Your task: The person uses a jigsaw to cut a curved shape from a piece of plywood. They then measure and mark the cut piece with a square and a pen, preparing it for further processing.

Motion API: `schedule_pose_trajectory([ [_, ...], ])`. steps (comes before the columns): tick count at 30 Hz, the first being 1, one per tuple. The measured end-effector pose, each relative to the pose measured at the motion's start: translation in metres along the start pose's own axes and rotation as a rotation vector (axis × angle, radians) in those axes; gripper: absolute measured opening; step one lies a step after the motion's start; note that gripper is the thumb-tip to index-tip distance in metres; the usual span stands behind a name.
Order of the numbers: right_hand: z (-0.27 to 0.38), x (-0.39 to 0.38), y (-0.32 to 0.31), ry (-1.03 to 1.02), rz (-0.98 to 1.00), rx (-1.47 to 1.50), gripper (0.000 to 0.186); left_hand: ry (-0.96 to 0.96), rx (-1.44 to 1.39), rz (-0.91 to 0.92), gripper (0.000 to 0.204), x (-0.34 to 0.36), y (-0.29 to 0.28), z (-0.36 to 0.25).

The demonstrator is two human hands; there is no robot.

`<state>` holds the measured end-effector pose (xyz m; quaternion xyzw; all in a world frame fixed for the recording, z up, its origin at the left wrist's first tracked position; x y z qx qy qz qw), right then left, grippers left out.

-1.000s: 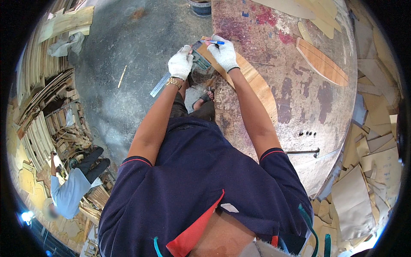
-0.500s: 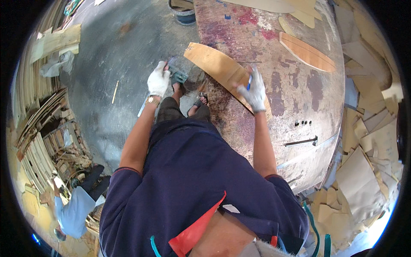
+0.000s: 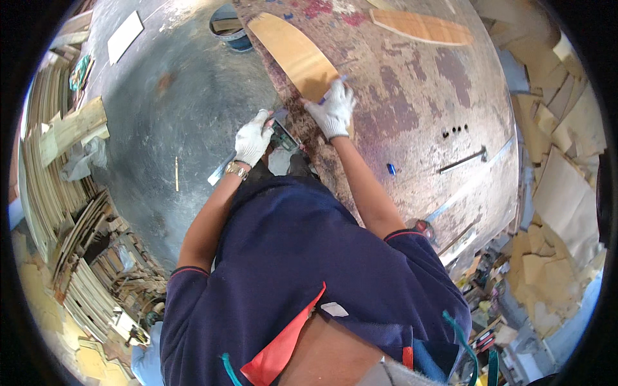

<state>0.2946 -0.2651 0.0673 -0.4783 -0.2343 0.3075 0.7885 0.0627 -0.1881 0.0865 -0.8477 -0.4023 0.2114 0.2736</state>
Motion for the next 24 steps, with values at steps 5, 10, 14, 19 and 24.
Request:
schedule_pose_trajectory([
  [5,-0.033,0.003,-0.014,0.176,0.007,0.531,0.056,0.019,0.055,0.17,0.027,0.009,0.032,-0.015],
  [10,-0.077,-0.042,-0.018,0.209,0.17,0.985,0.039,0.159,0.079,0.248,0.03,-0.003,0.082,-0.017],
  [14,-0.091,-0.072,-0.013,0.182,0.202,0.934,0.028,0.102,0.08,0.264,0.028,-0.016,0.108,-0.033],
  [19,-0.094,-0.077,-0.023,0.181,0.296,0.883,0.027,0.076,0.062,0.28,0.026,-0.024,0.118,-0.046],
  [24,-0.102,-0.077,-0.022,0.234,0.334,1.053,0.024,0.049,0.085,0.219,0.026,-0.03,0.126,-0.052],
])
Point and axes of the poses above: each hand's wrist, its own x-axis towards the middle knuckle, its own y-axis out of the palm, z = x × y, the point moved 4 cm from there along x, towards the middle knuckle, and after that the axes turned 10 degrees about -x, right-handed, at the moved point
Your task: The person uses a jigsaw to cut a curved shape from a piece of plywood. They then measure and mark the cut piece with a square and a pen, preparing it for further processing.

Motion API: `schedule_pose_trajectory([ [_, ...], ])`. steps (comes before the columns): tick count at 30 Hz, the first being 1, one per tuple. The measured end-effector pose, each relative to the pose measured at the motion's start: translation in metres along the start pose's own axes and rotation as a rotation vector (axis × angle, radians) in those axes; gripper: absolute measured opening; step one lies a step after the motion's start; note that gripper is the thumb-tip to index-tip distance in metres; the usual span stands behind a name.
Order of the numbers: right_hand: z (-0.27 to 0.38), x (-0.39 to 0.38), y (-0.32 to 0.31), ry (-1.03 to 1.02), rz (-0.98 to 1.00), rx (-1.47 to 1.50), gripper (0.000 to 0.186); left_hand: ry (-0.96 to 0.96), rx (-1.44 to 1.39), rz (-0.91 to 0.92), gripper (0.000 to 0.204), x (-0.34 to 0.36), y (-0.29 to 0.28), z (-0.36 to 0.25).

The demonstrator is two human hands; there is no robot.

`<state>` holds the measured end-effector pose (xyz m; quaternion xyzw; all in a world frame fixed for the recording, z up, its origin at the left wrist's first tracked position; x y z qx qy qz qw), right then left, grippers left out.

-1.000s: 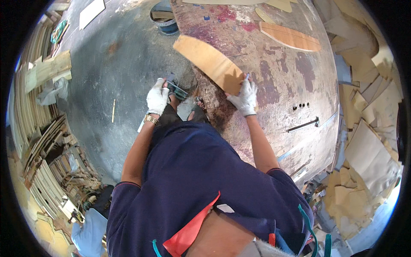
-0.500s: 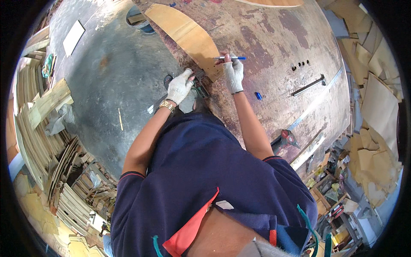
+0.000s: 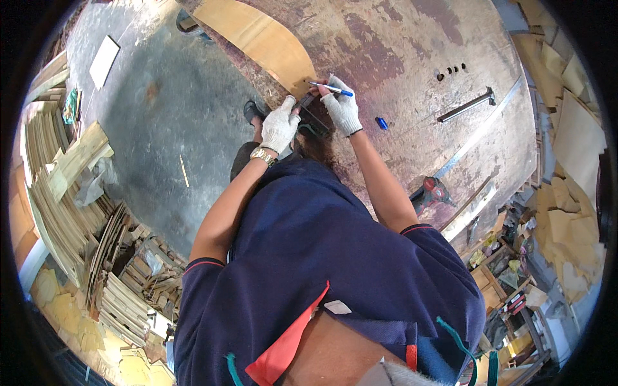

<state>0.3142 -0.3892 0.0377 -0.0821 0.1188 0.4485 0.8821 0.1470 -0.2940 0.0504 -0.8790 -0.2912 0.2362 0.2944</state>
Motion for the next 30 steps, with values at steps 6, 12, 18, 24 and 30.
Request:
schedule_pose_trajectory([
  [6,-0.012,0.01,-0.006,-0.023,-0.031,-0.031,0.024,-0.058,-0.005,-0.032,0.026,-0.002,0.0,-0.009],
  [12,-0.016,0.009,-0.006,-0.049,-0.026,0.061,0.022,-0.011,0.048,-0.039,0.024,-0.001,-0.006,-0.011],
  [18,-0.004,0.006,-0.01,-0.061,-0.071,0.132,0.02,-0.111,-0.085,-0.078,0.026,-0.005,-0.013,-0.008],
  [24,0.021,-0.01,0.001,-0.397,0.235,-0.18,0.028,-0.448,-1.406,0.623,0.032,-0.006,-0.013,0.071],
  [30,0.022,-0.019,0.014,-0.273,0.273,-0.363,0.03,-0.713,-1.617,0.496,0.043,-0.014,-0.036,-0.018],
])
Point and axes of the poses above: each hand's wrist, its own x-axis towards the middle knuckle, its own y-axis out of the palm, z = x × y, the point moved 4 cm from there along x, towards the middle knuckle, and after that the axes turned 10 degrees about -x, right-handed, at the moved point
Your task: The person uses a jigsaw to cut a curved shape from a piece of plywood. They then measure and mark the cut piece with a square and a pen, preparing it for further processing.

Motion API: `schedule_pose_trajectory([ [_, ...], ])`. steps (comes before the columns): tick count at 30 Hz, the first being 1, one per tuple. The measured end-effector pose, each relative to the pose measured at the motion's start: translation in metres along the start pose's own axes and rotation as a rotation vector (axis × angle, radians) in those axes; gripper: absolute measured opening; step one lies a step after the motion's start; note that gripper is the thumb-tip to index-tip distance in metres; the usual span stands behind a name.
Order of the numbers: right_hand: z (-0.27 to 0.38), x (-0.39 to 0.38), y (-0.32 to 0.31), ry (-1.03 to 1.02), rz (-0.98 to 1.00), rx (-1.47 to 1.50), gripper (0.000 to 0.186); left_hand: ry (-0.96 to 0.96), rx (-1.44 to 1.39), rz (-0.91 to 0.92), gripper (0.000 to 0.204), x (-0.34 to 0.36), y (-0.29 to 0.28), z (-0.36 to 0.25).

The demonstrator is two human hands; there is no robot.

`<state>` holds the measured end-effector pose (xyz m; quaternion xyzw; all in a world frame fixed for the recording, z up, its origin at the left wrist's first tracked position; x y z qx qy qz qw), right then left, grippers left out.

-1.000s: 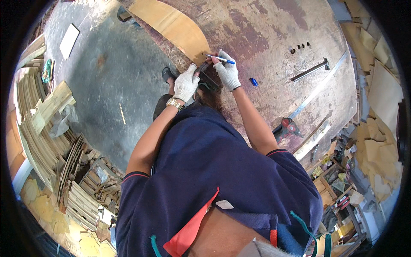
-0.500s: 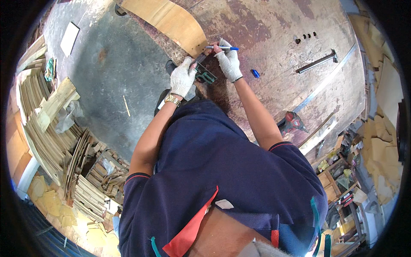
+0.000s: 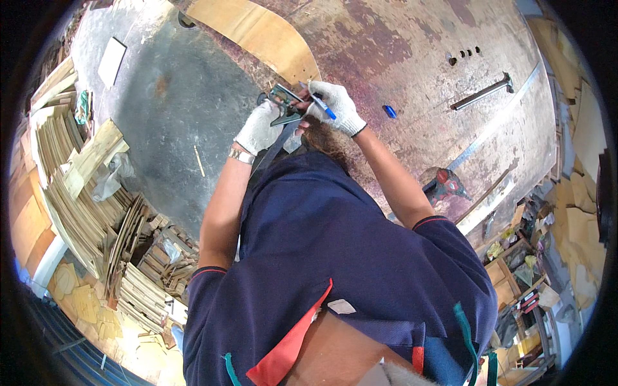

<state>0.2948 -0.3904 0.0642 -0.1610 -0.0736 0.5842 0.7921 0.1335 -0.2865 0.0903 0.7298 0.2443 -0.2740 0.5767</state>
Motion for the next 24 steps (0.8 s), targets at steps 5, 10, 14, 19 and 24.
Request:
schedule_pose_trajectory([
  [5,0.006,0.003,-0.001,0.131,-0.073,0.03,0.02,0.098,-0.232,0.171,0.052,0.003,-0.022,-0.001],
  [10,-0.002,0.006,-0.021,0.192,-0.28,0.13,0.018,0.375,0.476,-0.344,0.034,0.008,-0.028,0.001],
  [14,-0.034,0.011,-0.023,0.233,-0.296,0.413,0.028,0.361,0.619,-0.492,0.035,0.016,-0.029,-0.006],
  [19,-0.047,0.01,-0.016,0.277,-0.232,0.298,0.028,0.473,0.623,-0.558,0.037,0.029,-0.035,-0.009],
  [24,-0.037,0.014,-0.02,0.288,-0.251,0.176,0.021,0.608,0.794,-0.701,0.038,0.03,-0.03,-0.017],
])
Point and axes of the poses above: each hand's wrist, its own x-axis towards the middle knuckle, its own y-axis out of the palm, z = x × y, the point moved 4 cm from there along x, towards the middle knuckle, and after that the axes turned 10 degrees about -x, right-handed, at the moved point
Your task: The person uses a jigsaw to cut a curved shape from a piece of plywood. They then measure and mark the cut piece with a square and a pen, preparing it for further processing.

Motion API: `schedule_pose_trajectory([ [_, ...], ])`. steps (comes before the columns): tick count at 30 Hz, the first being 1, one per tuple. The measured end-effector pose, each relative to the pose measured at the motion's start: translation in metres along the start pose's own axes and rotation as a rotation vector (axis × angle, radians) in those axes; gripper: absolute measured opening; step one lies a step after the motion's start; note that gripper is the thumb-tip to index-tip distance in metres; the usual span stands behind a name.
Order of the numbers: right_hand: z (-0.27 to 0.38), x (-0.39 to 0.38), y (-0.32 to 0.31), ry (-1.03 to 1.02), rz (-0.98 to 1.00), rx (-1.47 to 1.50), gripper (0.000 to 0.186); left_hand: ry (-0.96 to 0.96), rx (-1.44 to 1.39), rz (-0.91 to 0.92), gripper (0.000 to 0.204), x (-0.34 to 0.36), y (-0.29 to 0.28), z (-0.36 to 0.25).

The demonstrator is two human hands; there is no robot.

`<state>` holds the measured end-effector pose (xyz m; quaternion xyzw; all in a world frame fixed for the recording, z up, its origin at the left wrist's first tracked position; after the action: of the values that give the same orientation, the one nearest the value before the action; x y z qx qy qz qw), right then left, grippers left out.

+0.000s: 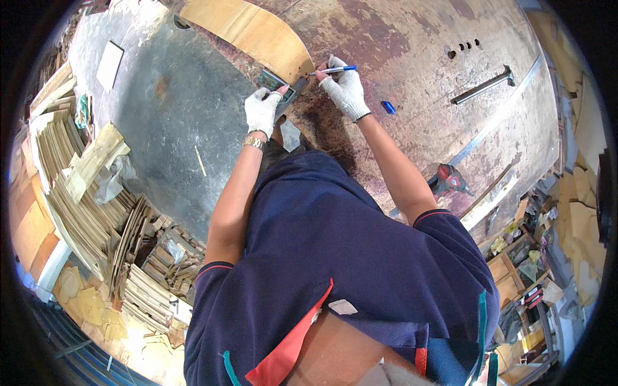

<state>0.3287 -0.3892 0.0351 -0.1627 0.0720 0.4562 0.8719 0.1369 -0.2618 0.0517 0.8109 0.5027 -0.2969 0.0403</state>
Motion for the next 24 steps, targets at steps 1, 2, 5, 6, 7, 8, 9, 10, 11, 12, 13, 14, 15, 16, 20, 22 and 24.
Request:
schedule_pose_trajectory([
  [1,0.001,-0.001,0.0,0.026,-0.007,-0.024,0.02,0.038,0.075,-0.022,0.039,-0.002,0.001,-0.006],
  [2,-0.005,-0.001,0.001,0.036,-0.013,-0.004,0.019,0.053,0.097,-0.021,0.039,-0.003,0.002,-0.009],
  [5,-0.016,-0.002,0.004,0.053,-0.044,0.042,0.018,0.133,0.179,-0.032,0.042,-0.003,0.002,-0.01],
  [6,-0.017,-0.003,0.005,0.055,-0.065,0.05,0.019,0.179,0.219,-0.041,0.043,0.001,0.0,-0.005],
  [7,-0.014,-0.006,0.003,0.062,-0.088,0.054,0.02,0.221,0.258,-0.046,0.044,-0.001,0.002,-0.008],
  [8,-0.011,-0.008,0.001,0.049,-0.084,0.033,0.02,0.169,0.207,-0.038,0.045,-0.003,0.003,-0.008],
  [9,-0.007,-0.009,-0.001,0.036,-0.08,0.011,0.02,0.116,0.157,-0.03,0.046,-0.006,0.003,-0.007],
  [10,-0.003,-0.009,-0.002,0.019,-0.079,-0.009,0.02,0.069,0.107,-0.023,0.047,-0.009,0.004,-0.01],
  [11,-0.004,-0.008,-0.001,0.023,-0.09,-0.016,0.02,0.076,0.157,-0.017,0.047,-0.007,0.004,-0.008],
  [12,-0.007,-0.007,0.0,0.027,-0.101,-0.023,0.02,0.084,0.206,-0.011,0.048,-0.005,0.004,-0.005],
  [13,-0.007,-0.007,0.001,0.032,-0.11,-0.03,0.019,0.091,0.256,-0.007,0.048,-0.005,0.004,-0.005],
  [14,-0.007,-0.007,0.001,0.032,-0.095,-0.036,0.019,0.105,0.269,-0.016,0.048,-0.005,0.005,-0.005],
  [15,-0.008,-0.007,-0.001,0.033,-0.079,-0.042,0.019,0.118,0.283,-0.026,0.049,-0.005,0.006,-0.005],
  [16,-0.002,-0.007,-0.002,0.032,-0.062,-0.048,0.019,0.132,0.296,-0.038,0.049,-0.006,0.008,-0.009],
  [20,0.014,-0.013,-0.007,0.06,-0.039,-0.113,0.018,0.093,0.253,-0.067,0.051,-0.012,0.008,-0.013],
  [22,0.009,-0.014,-0.007,0.039,-0.063,-0.079,0.018,0.124,0.34,-0.067,0.052,-0.01,0.008,-0.011],
  [24,0.005,-0.014,-0.004,0.035,-0.073,-0.015,0.02,0.139,0.311,-0.055,0.052,-0.009,0.009,-0.01],
])
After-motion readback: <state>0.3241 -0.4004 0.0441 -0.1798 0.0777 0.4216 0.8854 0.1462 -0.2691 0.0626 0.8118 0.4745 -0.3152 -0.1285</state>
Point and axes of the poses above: each hand's wrist, its own x-axis towards the middle knuckle, its own y-axis out of the palm, z = x × y, the point moved 4 cm from there along x, towards the middle knuckle, and after that the axes turned 10 degrees about -x, right-handed, at the moved point
